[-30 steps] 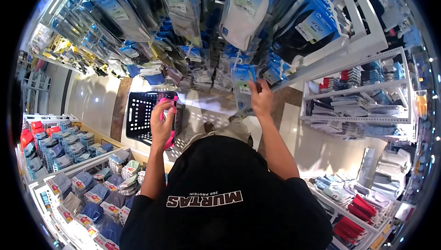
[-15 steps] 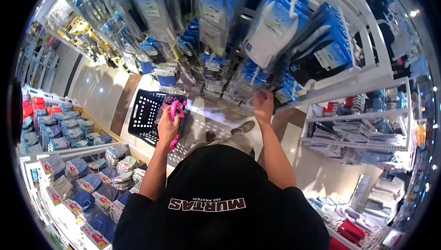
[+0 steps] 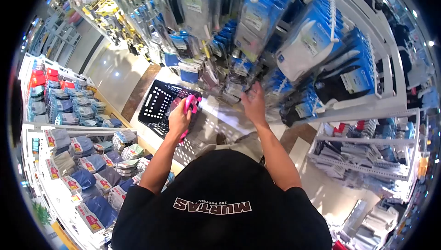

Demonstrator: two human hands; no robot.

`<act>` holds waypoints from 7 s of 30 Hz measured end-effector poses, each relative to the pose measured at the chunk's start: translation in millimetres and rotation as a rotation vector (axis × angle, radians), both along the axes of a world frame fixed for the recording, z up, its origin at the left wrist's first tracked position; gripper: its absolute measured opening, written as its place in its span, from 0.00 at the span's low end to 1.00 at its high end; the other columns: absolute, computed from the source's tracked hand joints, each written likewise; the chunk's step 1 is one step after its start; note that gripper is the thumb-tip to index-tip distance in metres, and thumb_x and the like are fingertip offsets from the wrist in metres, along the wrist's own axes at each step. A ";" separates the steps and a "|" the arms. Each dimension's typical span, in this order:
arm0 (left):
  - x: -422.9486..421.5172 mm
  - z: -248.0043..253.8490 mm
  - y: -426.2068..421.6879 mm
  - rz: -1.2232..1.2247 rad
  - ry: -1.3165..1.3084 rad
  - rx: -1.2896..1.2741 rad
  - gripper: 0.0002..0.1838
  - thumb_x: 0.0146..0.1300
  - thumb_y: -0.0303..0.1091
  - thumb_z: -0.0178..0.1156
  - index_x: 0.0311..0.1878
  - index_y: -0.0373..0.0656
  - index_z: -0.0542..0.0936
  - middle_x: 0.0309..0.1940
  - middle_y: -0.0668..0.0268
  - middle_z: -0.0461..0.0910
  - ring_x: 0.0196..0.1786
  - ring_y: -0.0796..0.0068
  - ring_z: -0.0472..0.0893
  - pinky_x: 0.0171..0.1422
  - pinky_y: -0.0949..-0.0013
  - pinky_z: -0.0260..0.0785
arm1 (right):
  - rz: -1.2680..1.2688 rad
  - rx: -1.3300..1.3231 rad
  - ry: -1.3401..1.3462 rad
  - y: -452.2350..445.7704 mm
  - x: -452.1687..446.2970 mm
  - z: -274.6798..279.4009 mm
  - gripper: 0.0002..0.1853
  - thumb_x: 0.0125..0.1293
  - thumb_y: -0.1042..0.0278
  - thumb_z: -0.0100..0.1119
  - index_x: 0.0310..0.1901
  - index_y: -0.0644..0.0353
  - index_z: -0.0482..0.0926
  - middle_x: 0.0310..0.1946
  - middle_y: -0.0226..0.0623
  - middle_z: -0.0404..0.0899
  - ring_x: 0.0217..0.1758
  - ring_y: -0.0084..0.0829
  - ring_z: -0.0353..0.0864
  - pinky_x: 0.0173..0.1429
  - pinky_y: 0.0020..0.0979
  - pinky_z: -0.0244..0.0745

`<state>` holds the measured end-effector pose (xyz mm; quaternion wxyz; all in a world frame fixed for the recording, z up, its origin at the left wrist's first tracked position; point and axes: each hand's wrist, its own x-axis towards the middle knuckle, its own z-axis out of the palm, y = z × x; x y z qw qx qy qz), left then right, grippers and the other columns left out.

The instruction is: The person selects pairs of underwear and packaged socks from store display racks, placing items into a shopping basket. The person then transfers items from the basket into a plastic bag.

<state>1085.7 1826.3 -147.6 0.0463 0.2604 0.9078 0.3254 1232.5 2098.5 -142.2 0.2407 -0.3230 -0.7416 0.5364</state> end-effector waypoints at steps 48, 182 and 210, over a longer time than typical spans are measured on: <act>150.3 74.7 93.3 0.023 -0.362 0.200 0.16 0.67 0.41 0.68 0.42 0.33 0.83 0.27 0.63 0.84 0.27 0.62 0.80 0.34 0.60 0.70 | 0.256 -0.956 0.076 27.8 22.3 32.6 0.19 0.81 0.48 0.49 0.55 0.55 0.78 0.38 0.27 0.83 0.37 0.20 0.81 0.45 0.28 0.77; -201.9 25.1 -135.1 0.021 -0.039 0.345 0.14 0.68 0.35 0.65 0.52 0.37 0.81 0.43 0.54 0.82 0.47 0.56 0.83 0.54 0.61 0.73 | -0.267 0.251 -0.084 -41.9 -193.9 10.3 0.20 0.68 0.53 0.69 0.45 0.65 0.82 0.28 0.35 0.81 0.30 0.27 0.72 0.40 0.32 0.71; -197.4 11.6 -136.0 0.003 -0.385 0.002 0.23 0.66 0.47 0.66 0.57 0.41 0.81 0.41 0.50 0.86 0.45 0.54 0.86 0.51 0.57 0.76 | -0.229 0.177 0.588 -73.3 -240.7 151.4 0.14 0.65 0.71 0.74 0.42 0.61 0.75 0.33 0.24 0.72 0.34 0.16 0.68 0.41 0.22 0.66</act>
